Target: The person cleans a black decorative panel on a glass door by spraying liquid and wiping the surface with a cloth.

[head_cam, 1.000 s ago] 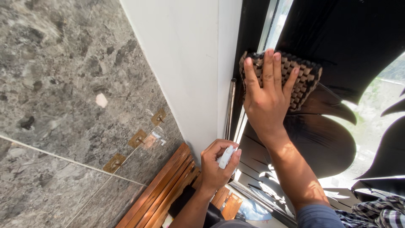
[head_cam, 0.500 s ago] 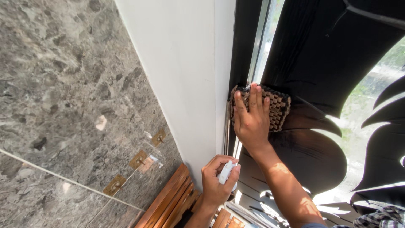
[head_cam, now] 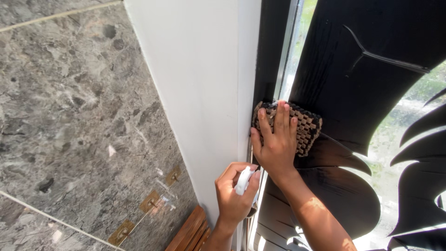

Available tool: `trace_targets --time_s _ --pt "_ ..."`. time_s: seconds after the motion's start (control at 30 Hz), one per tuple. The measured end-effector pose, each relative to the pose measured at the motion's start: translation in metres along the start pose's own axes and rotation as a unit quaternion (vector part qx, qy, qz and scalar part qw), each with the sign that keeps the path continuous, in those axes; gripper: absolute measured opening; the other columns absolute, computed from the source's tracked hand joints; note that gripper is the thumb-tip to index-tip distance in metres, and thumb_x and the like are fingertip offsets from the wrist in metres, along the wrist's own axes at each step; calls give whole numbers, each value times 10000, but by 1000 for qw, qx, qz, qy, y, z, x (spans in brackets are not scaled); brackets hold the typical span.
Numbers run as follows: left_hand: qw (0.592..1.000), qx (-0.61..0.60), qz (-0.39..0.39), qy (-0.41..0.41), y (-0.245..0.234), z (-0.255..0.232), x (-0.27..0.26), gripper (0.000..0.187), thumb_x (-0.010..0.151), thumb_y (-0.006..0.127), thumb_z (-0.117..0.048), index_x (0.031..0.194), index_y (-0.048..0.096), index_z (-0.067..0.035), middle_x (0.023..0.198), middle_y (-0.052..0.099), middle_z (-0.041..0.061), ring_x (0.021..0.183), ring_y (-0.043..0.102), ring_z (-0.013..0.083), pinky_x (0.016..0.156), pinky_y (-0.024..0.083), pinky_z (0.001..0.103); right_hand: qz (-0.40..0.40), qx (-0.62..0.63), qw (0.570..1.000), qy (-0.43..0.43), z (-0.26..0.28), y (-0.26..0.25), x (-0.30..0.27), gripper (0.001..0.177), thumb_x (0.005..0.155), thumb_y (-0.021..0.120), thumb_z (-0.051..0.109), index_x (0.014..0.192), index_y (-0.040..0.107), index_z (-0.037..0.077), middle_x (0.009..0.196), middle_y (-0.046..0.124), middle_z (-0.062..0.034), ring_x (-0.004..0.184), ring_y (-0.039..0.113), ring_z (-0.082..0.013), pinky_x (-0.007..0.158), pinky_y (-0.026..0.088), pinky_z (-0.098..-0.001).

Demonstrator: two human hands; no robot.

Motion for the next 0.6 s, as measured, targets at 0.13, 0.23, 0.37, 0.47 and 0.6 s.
trace_targets --time_s 0.13,0.23,0.37,0.47,0.6 --pt "999 -20 30 36 4 -9 13 117 909 747 -57 972 684 18 774 687 26 644 598 24 556 476 191 11 -32 999 -17 -4 2 1 509 1069 597 288 1538 535 101 1643 305 -301 1563 239 -399 1247 170 -575" --pt "997 -38 42 45 8 -14 19 111 916 739 -58 965 678 21 778 697 27 646 612 27 561 486 193 1 -38 999 -31 -3 -10 31 507 1087 566 287 1558 516 106 1644 294 -304 1566 229 -397 1268 157 -569" --pt "996 -37 50 57 11 -19 22 116 921 746 -67 947 675 21 758 688 24 641 614 33 560 483 194 -13 -37 999 -34 -2 -36 96 515 1132 547 277 1607 461 97 1669 249 -299 1588 196 -393 1293 153 -566" --pt "998 -30 47 40 14 -22 27 121 909 752 -87 931 690 14 706 683 22 593 599 37 521 457 197 -28 -47 997 -45 3 -50 129 535 1139 553 281 1632 438 105 1682 234 -288 1593 189 -384 1299 161 -576" --pt "996 -50 45 52 18 -32 32 132 909 756 -100 938 695 14 701 682 20 596 597 32 524 469 199 -29 -31 998 -40 8 -50 113 585 1067 571 295 1595 433 86 1656 237 -303 1574 188 -400 1272 144 -578"
Point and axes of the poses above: each hand's wrist, its own x-axis towards the middle knuckle, its own y-axis out of the palm, z = x × y, the point moved 5 cm from there along x, towards the middle knuckle
